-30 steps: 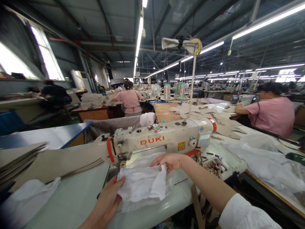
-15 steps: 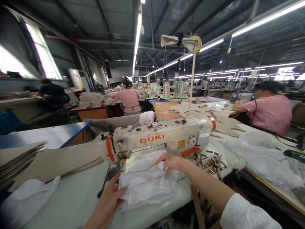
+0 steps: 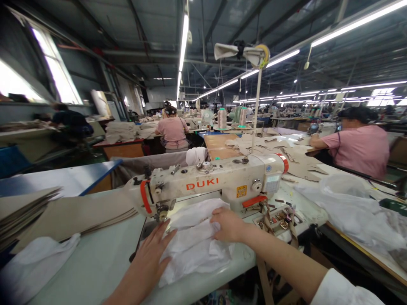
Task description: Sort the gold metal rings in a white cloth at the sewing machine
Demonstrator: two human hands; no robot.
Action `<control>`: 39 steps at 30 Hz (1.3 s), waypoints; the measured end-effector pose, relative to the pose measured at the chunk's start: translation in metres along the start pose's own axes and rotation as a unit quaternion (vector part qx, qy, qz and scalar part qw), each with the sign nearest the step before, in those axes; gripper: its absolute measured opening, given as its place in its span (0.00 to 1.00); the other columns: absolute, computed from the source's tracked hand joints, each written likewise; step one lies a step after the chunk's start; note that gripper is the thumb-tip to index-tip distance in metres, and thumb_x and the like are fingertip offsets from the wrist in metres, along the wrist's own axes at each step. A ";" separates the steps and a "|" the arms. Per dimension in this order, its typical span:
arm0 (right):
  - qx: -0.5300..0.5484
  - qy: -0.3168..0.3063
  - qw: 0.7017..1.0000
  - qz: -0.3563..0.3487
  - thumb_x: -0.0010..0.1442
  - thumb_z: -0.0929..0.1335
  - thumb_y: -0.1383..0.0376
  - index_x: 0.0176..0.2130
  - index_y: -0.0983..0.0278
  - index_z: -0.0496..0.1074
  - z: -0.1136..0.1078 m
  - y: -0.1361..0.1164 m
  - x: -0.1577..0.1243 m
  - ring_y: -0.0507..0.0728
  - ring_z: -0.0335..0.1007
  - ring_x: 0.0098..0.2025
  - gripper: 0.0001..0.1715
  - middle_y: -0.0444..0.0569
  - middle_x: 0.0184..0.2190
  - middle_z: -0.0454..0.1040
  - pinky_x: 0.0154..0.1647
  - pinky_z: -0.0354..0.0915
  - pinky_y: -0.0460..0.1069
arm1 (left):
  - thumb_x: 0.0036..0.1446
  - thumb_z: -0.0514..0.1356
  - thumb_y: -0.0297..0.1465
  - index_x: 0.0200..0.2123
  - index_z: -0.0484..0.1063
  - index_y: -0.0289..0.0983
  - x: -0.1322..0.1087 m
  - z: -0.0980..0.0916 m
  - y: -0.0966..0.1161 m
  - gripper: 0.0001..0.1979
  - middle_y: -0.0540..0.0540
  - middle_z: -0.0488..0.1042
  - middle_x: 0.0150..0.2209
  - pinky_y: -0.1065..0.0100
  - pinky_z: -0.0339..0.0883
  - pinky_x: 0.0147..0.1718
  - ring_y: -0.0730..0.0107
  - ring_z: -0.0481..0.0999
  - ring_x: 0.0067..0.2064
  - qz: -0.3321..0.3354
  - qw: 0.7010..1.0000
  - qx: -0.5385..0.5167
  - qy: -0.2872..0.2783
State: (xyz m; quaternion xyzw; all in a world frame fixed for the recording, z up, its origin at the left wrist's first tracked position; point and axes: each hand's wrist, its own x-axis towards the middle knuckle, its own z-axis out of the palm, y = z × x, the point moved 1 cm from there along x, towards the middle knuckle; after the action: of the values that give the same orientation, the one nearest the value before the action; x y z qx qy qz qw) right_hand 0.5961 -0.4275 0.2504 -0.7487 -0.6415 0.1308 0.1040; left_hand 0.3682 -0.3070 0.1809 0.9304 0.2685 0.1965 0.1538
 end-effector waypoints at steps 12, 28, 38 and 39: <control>-0.150 -0.023 0.988 -0.034 0.49 0.66 0.74 0.38 0.69 0.75 0.006 -0.004 -0.004 0.65 0.70 0.45 0.14 0.59 0.43 0.74 0.47 0.63 0.55 | 0.62 0.47 0.26 0.42 0.76 0.37 0.008 -0.006 0.000 0.17 0.38 0.77 0.48 0.56 0.62 0.54 0.56 0.74 0.51 -0.016 0.997 0.000 -0.074; 0.104 0.092 0.987 0.076 0.54 0.63 0.72 0.27 0.65 0.73 -0.002 0.022 0.016 0.54 0.70 0.33 0.10 0.48 0.28 0.75 0.35 0.62 0.46 | 0.53 0.50 0.41 0.28 0.76 0.40 0.033 -0.017 -0.008 0.17 0.47 0.78 0.29 0.63 0.65 0.37 0.56 0.76 0.35 -0.190 0.945 -0.267 0.011; 0.218 0.150 0.955 0.135 0.56 0.64 0.66 0.27 0.66 0.74 0.009 0.030 0.027 0.52 0.67 0.26 0.11 0.44 0.23 0.73 0.27 0.59 0.45 | 0.46 0.51 0.44 0.26 0.74 0.40 0.044 -0.008 -0.018 0.17 0.45 0.79 0.30 0.62 0.67 0.38 0.53 0.77 0.37 -0.238 0.921 -0.302 0.065; 0.210 0.160 0.955 0.136 0.56 0.64 0.66 0.28 0.66 0.74 0.009 0.029 0.028 0.53 0.68 0.27 0.11 0.44 0.24 0.74 0.28 0.59 0.45 | 0.47 0.51 0.44 0.26 0.74 0.40 0.044 -0.006 -0.020 0.18 0.45 0.80 0.31 0.62 0.67 0.39 0.53 0.77 0.38 -0.239 0.920 -0.303 0.069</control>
State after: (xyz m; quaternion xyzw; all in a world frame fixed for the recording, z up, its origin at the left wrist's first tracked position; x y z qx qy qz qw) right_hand 0.6244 -0.4046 0.2312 -0.8013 -0.4664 0.1542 0.3415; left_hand 0.3915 -0.2654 0.1906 0.7316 0.4203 0.2900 0.4517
